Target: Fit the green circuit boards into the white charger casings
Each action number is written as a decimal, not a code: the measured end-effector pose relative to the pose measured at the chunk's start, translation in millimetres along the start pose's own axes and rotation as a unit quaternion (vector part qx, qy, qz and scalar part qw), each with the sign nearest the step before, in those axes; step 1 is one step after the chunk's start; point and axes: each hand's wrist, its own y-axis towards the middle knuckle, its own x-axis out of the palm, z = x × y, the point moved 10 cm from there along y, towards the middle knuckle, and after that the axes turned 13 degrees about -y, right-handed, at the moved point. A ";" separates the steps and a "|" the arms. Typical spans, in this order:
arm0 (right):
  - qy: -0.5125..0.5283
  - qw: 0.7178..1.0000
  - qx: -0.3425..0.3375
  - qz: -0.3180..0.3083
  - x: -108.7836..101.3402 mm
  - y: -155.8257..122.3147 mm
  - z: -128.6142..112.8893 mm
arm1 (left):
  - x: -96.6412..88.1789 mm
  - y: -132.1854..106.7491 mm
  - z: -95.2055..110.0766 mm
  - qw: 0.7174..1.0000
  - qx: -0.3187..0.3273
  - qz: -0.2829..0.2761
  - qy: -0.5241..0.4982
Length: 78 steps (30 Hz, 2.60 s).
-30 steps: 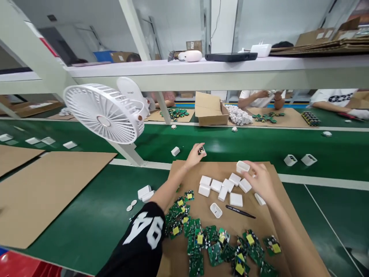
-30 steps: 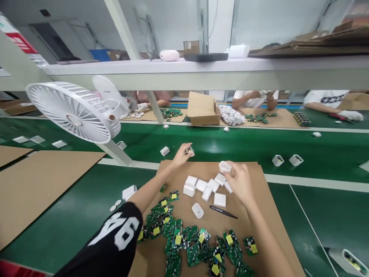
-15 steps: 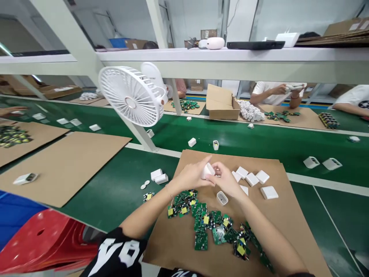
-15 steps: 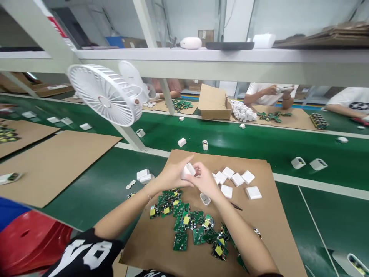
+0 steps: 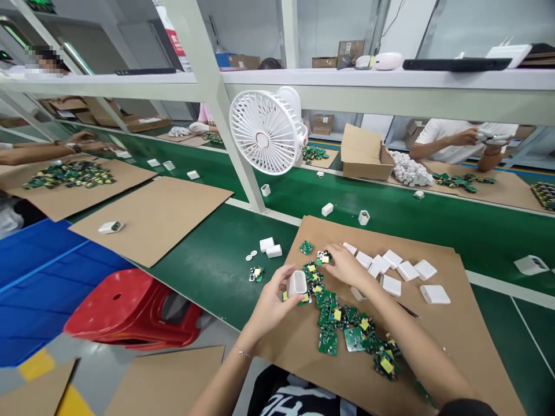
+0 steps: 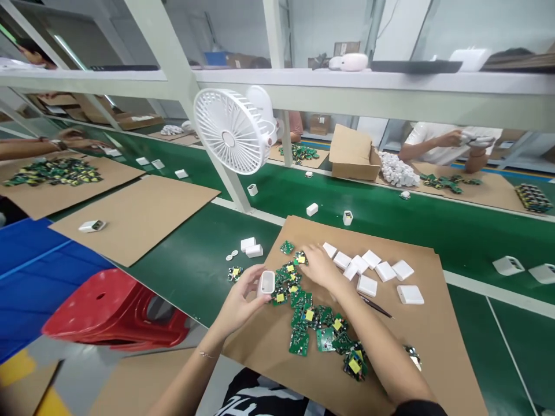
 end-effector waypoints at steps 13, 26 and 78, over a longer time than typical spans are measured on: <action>-0.021 0.966 -0.088 0.241 -93.4 -131.5 -74.0 | 42.3 -17.2 71.9 0.959 0.262 -0.102 0.021; -0.084 0.955 -0.114 0.260 -96.3 -133.0 -92.1 | 50.9 -26.0 82.8 0.947 0.299 -0.104 0.058; 0.013 0.925 0.372 0.082 -68.7 -56.2 218.0 | 126.2 264.2 -32.3 0.999 -0.018 -0.028 -0.029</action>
